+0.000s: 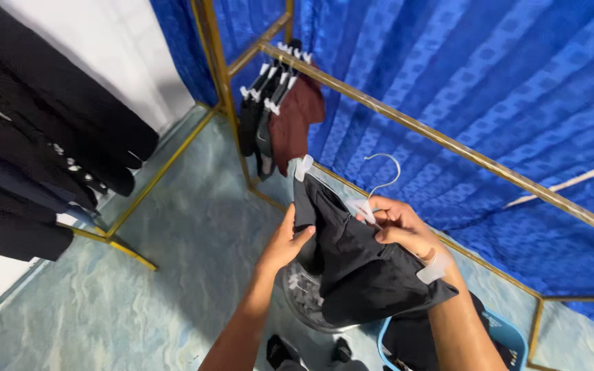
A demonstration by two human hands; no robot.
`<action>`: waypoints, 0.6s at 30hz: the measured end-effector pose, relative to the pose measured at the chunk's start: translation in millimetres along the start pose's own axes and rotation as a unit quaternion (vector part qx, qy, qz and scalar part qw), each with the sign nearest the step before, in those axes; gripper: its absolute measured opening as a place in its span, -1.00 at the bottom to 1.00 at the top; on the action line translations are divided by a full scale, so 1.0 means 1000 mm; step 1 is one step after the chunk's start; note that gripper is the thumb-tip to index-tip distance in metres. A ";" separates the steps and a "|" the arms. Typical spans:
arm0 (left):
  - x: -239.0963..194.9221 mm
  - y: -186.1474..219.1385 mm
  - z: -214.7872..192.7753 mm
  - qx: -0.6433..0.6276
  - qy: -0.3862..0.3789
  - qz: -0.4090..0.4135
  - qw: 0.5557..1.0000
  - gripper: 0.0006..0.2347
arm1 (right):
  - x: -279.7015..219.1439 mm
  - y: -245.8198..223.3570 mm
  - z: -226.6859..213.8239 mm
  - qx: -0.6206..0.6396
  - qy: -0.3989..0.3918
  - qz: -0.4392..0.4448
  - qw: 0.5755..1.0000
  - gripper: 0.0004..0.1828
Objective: The person repeatedly picks dark garments from a blue laundry basket, places each on a white hanger, and hangs the hanger on a metal clothing rack. The person continues this cycle for several items, moving the hangers along the rack as needed.
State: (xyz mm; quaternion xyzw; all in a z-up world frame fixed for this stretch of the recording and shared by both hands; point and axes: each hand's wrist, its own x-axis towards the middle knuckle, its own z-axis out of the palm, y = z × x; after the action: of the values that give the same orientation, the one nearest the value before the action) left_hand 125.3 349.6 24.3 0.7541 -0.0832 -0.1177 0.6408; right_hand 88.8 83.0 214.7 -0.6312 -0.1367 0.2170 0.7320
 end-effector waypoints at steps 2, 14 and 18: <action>0.005 0.008 -0.018 0.025 0.027 0.042 0.998 -0.27 | 0.018 -0.011 0.006 0.006 -0.007 -0.009 1.000 -0.45; 0.067 0.045 -0.128 0.103 0.183 0.076 0.975 -0.29 | 0.151 -0.051 0.045 -0.013 -0.019 -0.033 0.999 -0.44; 0.097 0.047 -0.175 0.175 0.238 0.121 0.948 -0.30 | 0.203 -0.061 0.050 -0.046 -0.040 -0.067 0.996 -0.46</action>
State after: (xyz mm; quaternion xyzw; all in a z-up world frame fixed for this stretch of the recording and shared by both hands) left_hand 269.0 480.4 90.1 0.8448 -0.0382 0.1595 0.5094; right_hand 249.8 219.0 268.0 -0.6443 -0.2181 0.1861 0.7090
